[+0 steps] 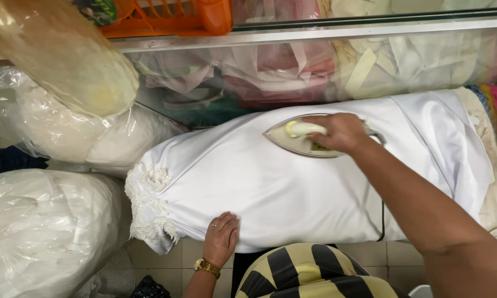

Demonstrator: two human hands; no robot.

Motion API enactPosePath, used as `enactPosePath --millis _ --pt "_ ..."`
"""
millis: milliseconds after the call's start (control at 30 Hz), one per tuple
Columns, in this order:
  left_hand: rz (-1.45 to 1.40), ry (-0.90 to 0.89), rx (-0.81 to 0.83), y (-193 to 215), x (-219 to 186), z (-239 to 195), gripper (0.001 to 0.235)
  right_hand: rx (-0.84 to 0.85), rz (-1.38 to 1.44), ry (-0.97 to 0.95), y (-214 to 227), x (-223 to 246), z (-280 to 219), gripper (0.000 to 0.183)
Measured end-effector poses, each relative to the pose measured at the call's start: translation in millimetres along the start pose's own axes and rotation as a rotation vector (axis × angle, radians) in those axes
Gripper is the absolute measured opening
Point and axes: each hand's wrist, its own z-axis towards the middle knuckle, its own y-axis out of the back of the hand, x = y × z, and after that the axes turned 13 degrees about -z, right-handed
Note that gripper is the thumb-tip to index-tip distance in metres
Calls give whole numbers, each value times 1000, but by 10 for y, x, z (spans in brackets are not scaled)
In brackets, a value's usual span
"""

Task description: The person irons a large white fabric on a table using a steam iron. They repeatedly smooth the fabric with their hands and move the iron back and forth across the surface. At one point, they spray the fabric with water from a spray bottle before continuing to iron.

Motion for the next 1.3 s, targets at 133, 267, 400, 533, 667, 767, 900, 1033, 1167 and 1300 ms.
enactPosePath --millis 133,267,400,533,667,767,900,1033,1167,1300 --pt "-1 25 0 88 136 -172 24 74 -11 171 295 749 313 56" --pt "1 44 14 135 128 -222 27 116 51 206 320 1343 362 57" --pt "-7 -69 -3 144 -63 243 22 34 197 204 67 1457 170 60" --pt "-123 -289 -135 408 -758 1297 13 -19 254 22 -51 997 -253 60" --pt "-274 -555 -175 481 -1481 2144 8 -20 223 -197 -225 106 -768 61" --pt "-275 -668 -114 530 -1916 2803 13 -11 299 -368 -492 -609 -1058 71" --pt "46 -763 -252 628 -2036 3733 40 28 363 -538 -758 -990 -1658 64" --pt "64 -666 -538 1147 -2739 4906 72 -60 379 -541 -1145 -1021 -1957 60" --pt "-267 -490 -454 1277 -3141 5608 95 -211 363 -492 -1187 -999 -1875 62" --pt "-220 -701 -373 1343 -3069 5872 44 -210 308 -392 -1000 -960 -1746 59"
